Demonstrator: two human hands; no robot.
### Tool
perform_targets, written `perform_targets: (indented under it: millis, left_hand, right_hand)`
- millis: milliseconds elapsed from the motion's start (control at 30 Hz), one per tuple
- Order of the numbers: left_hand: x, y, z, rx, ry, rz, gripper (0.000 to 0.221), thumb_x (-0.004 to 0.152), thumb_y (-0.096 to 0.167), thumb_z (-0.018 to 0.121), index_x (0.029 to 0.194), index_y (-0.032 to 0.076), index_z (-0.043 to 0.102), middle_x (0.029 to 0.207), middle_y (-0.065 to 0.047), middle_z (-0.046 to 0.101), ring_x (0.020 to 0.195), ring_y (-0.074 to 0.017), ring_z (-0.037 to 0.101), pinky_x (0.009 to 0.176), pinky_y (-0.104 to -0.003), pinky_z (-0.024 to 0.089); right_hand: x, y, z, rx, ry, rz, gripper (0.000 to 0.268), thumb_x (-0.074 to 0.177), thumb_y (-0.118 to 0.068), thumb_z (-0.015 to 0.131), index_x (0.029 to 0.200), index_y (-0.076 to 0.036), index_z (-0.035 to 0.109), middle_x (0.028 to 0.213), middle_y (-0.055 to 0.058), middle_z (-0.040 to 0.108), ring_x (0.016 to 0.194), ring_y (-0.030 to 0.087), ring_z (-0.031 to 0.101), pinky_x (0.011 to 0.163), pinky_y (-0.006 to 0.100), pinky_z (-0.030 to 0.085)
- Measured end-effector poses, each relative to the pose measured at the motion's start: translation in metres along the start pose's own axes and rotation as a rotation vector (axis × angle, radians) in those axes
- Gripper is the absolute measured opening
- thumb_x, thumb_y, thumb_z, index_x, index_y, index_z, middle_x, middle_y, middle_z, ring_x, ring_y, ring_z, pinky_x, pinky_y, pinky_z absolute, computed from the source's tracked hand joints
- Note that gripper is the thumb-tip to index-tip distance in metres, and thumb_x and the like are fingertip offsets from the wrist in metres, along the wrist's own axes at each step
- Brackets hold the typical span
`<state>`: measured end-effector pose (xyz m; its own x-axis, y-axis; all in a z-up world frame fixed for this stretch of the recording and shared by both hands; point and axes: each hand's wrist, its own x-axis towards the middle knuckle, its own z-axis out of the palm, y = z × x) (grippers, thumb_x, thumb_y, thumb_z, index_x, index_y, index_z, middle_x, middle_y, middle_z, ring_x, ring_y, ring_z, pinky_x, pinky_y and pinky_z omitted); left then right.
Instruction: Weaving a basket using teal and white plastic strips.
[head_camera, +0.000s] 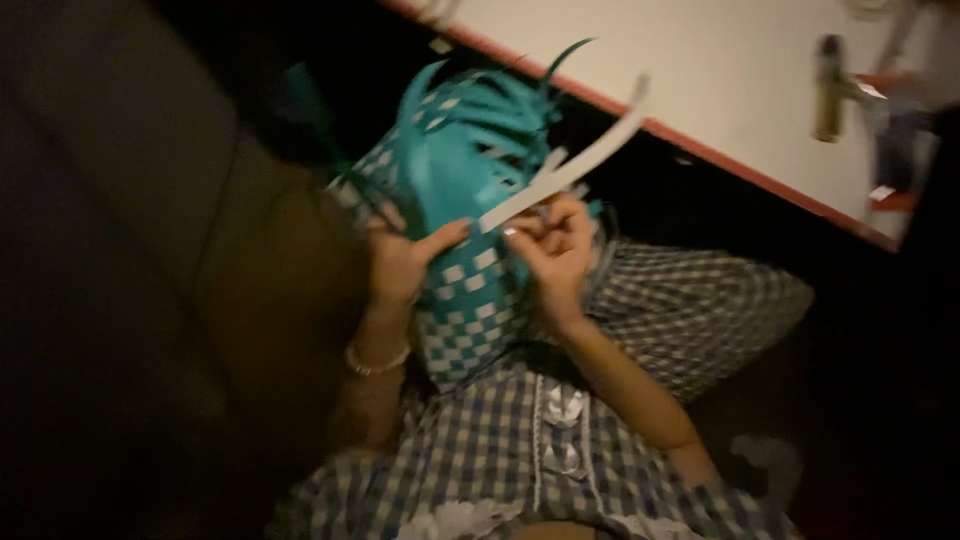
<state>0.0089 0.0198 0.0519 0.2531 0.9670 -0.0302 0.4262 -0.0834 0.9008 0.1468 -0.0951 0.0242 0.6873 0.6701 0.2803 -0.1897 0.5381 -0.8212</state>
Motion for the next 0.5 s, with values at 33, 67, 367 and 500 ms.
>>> perform_targets:
  millis: [33, 67, 367, 500]
  left_hand:
    - [-0.003, -0.001, -0.002, -0.057, -0.015, -0.003, 0.064, 0.048, 0.035, 0.098, 0.084, -0.002, 0.060, 0.083, -0.020, 0.066, 0.087, -0.0357, 0.066, 0.083, -0.048, 0.048]
    - [-0.005, -0.001, -0.003, -0.117, -0.039, 0.001, 0.063, 0.051, 0.032, 0.097, 0.093, 0.001, 0.064, 0.090, -0.019, 0.068, 0.094, -0.0350, 0.066, 0.084, -0.047, 0.048]
    - [-0.008, 0.055, -0.023, -0.355, -0.102, 0.204, 0.043, 0.063, 0.017, 0.093, 0.092, 0.000, 0.067, 0.085, -0.011, 0.069, 0.081, -0.0205, 0.065, 0.078, -0.036, 0.052]
    - [-0.008, 0.033, -0.003, -0.482, -0.083, 0.226, 0.049, 0.064, 0.016, 0.093, 0.101, 0.000, 0.066, 0.089, -0.011, 0.068, 0.088, -0.0183, 0.063, 0.081, -0.037, 0.052]
  right_hand:
    - [0.001, 0.000, -0.004, 0.008, 0.006, 0.033, 0.043, 0.081, 0.009, 0.069, 0.094, -0.011, 0.033, 0.100, 0.004, 0.051, 0.087, 0.019, 0.069, 0.074, 0.024, 0.056]
    - [0.003, 0.000, -0.009, 0.011, 0.020, 0.060, 0.046, 0.081, 0.010, 0.070, 0.096, -0.012, 0.032, 0.095, 0.001, 0.049, 0.084, 0.019, 0.070, 0.071, 0.022, 0.057]
    - [0.017, -0.026, 0.001, 0.005, -0.005, 0.288, 0.070, 0.074, 0.021, 0.070, 0.132, 0.003, 0.035, 0.098, 0.015, 0.059, 0.082, 0.025, 0.071, 0.070, 0.029, 0.062]
    - [0.012, -0.014, -0.016, -0.029, 0.016, 0.277, 0.076, 0.073, 0.017, 0.072, 0.138, 0.002, 0.034, 0.107, 0.017, 0.060, 0.092, 0.027, 0.070, 0.076, 0.030, 0.060]
